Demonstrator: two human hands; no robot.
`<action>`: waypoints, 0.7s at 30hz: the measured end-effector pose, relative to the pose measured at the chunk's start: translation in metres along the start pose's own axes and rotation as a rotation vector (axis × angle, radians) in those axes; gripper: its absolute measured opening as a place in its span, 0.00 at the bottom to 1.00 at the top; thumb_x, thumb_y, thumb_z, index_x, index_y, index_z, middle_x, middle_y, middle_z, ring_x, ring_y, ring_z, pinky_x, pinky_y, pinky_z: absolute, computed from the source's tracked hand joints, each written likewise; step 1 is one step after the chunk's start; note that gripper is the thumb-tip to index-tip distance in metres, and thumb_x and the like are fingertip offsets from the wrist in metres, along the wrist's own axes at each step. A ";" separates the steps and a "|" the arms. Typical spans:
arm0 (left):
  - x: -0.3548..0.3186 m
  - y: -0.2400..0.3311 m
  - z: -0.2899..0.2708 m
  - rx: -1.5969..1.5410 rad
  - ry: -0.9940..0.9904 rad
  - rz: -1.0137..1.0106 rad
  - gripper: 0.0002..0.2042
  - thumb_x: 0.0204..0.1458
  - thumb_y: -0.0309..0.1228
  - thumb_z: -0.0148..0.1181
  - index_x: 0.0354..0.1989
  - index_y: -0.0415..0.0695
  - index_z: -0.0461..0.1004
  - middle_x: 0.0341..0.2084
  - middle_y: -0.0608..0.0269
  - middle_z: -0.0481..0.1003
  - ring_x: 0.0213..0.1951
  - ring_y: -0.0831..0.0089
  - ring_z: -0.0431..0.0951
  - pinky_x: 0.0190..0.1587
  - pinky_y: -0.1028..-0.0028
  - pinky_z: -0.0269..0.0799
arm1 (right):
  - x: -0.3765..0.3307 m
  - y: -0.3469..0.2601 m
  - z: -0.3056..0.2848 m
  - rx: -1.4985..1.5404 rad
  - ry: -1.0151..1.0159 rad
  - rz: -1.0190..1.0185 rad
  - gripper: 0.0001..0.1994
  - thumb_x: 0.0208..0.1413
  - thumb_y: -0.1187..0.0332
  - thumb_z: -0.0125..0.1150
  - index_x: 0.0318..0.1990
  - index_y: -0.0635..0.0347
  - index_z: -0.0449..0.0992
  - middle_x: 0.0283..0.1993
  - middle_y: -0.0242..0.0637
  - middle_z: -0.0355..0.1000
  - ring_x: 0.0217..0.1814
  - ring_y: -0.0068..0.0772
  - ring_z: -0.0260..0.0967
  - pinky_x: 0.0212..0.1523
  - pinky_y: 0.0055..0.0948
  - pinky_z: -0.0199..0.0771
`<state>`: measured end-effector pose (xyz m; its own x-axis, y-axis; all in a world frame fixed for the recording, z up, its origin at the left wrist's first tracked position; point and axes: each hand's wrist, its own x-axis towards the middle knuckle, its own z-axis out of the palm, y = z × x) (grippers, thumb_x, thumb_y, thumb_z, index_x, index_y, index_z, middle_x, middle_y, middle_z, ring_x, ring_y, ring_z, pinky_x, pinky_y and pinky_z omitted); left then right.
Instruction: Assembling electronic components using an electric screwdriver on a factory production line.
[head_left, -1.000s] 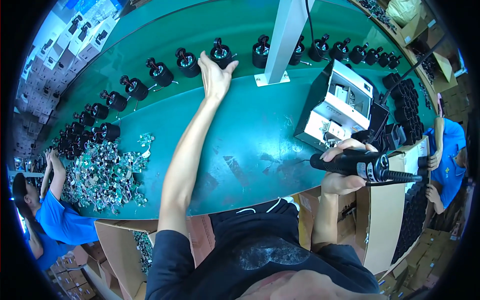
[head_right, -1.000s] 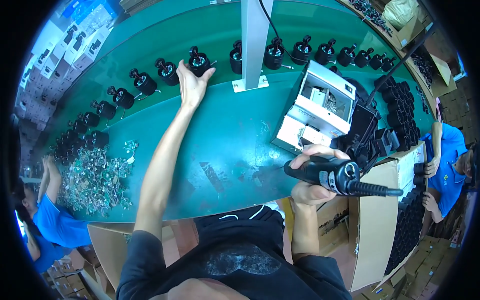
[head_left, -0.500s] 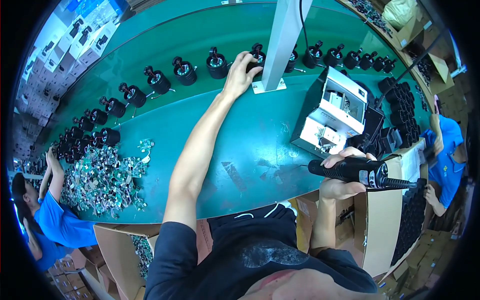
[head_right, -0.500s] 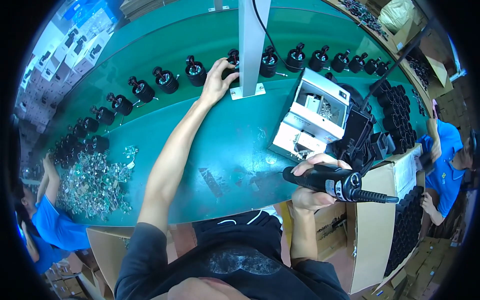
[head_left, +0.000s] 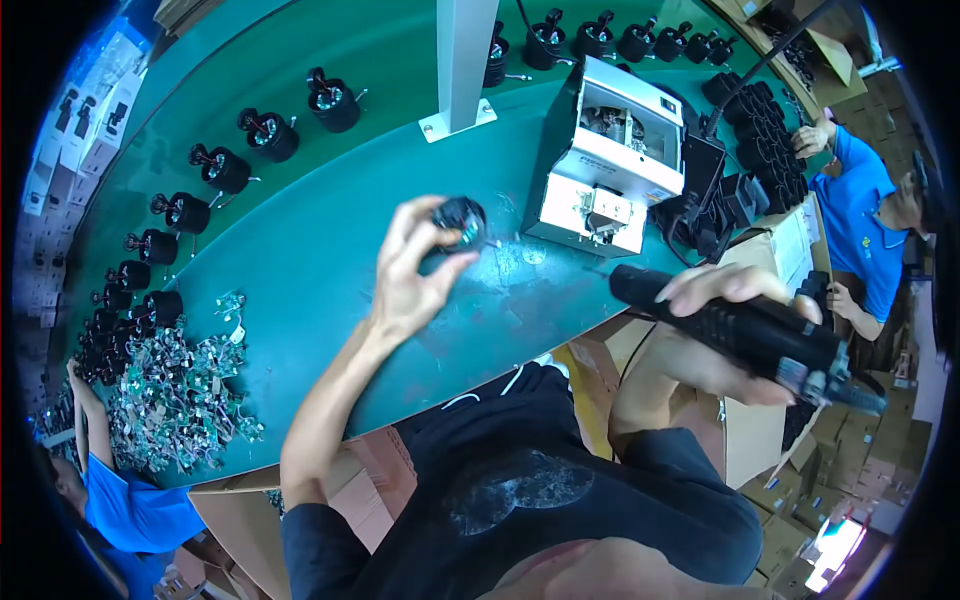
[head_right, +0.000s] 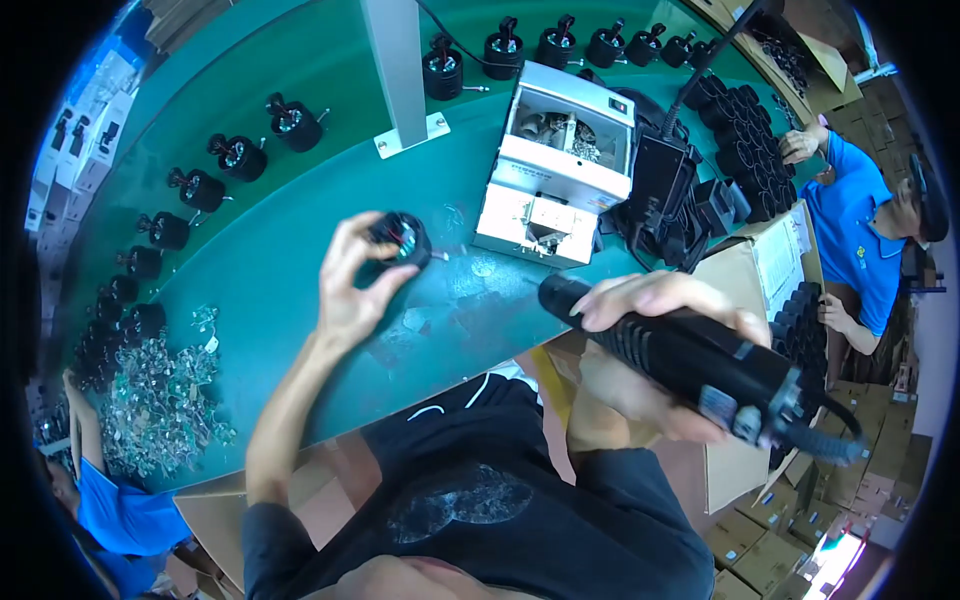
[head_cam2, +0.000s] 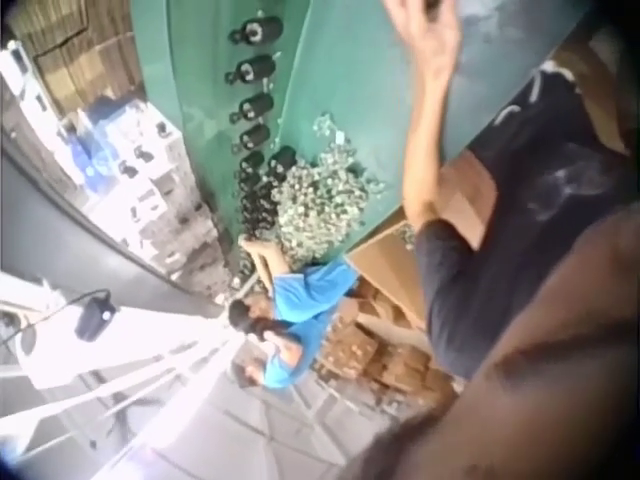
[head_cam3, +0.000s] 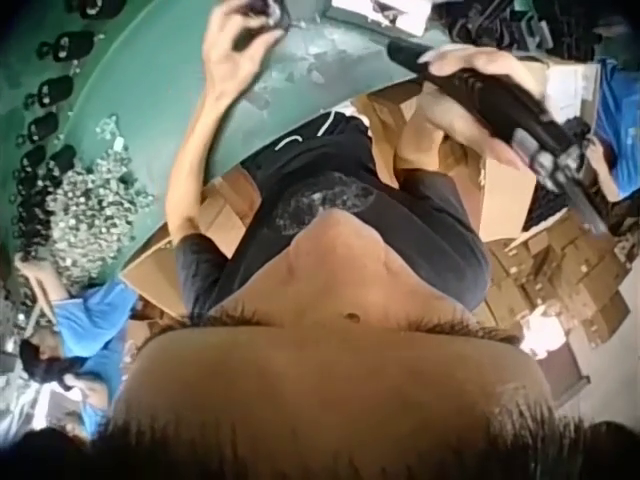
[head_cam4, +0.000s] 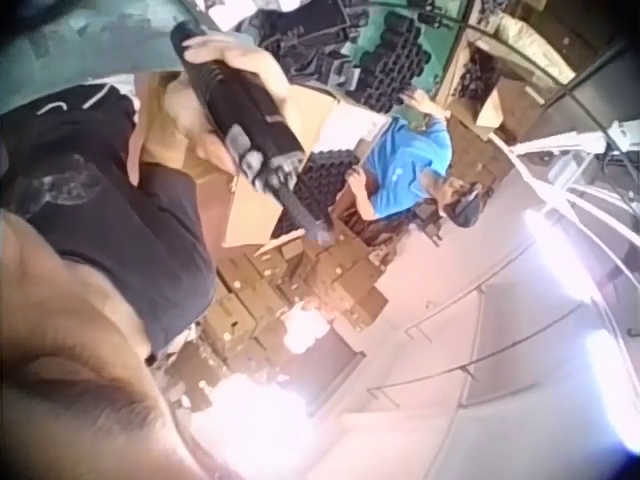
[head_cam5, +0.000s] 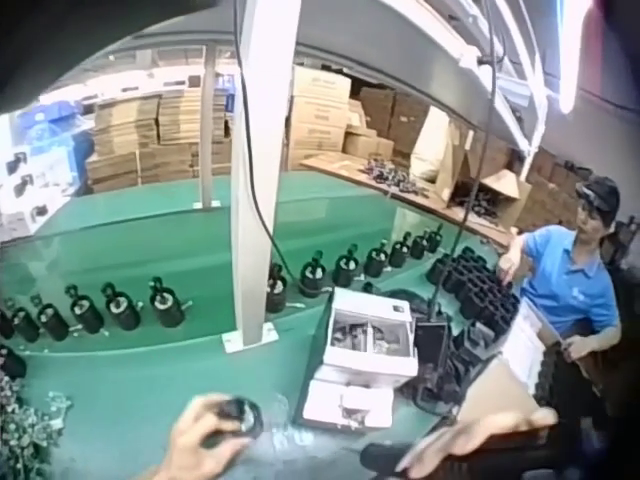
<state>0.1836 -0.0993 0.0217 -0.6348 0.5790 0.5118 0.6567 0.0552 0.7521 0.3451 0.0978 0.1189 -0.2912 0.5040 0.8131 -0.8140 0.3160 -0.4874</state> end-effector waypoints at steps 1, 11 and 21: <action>-0.008 0.001 0.007 -0.069 -0.056 -0.056 0.13 0.41 0.23 0.71 0.33 0.37 0.73 0.50 0.50 0.70 0.48 0.57 0.73 0.51 0.65 0.70 | 0.011 -0.001 0.000 0.002 -0.065 -0.028 0.40 0.55 0.27 0.40 0.64 0.45 0.56 0.38 0.44 0.70 0.18 0.30 0.69 0.15 0.29 0.74; -0.021 -0.023 0.013 -0.161 -0.113 -0.033 0.13 0.44 0.25 0.70 0.37 0.37 0.72 0.55 0.50 0.67 0.51 0.56 0.72 0.51 0.65 0.69 | 0.028 0.037 0.029 -0.394 0.128 0.290 0.41 0.57 0.28 0.36 0.59 0.59 0.60 0.32 0.45 0.72 0.12 0.27 0.66 0.13 0.23 0.70; -0.023 -0.025 0.020 -0.244 -0.155 -0.055 0.12 0.47 0.26 0.68 0.36 0.40 0.70 0.57 0.54 0.65 0.53 0.59 0.71 0.52 0.67 0.68 | 0.001 0.017 0.064 -0.060 0.163 0.243 0.40 0.60 0.31 0.32 0.62 0.60 0.52 0.35 0.43 0.68 0.13 0.23 0.66 0.09 0.19 0.67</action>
<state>0.1900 -0.0978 -0.0170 -0.5842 0.6993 0.4119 0.4935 -0.0969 0.8643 0.2982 0.0520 0.1320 -0.3858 0.6914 0.6109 -0.6979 0.2144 -0.6834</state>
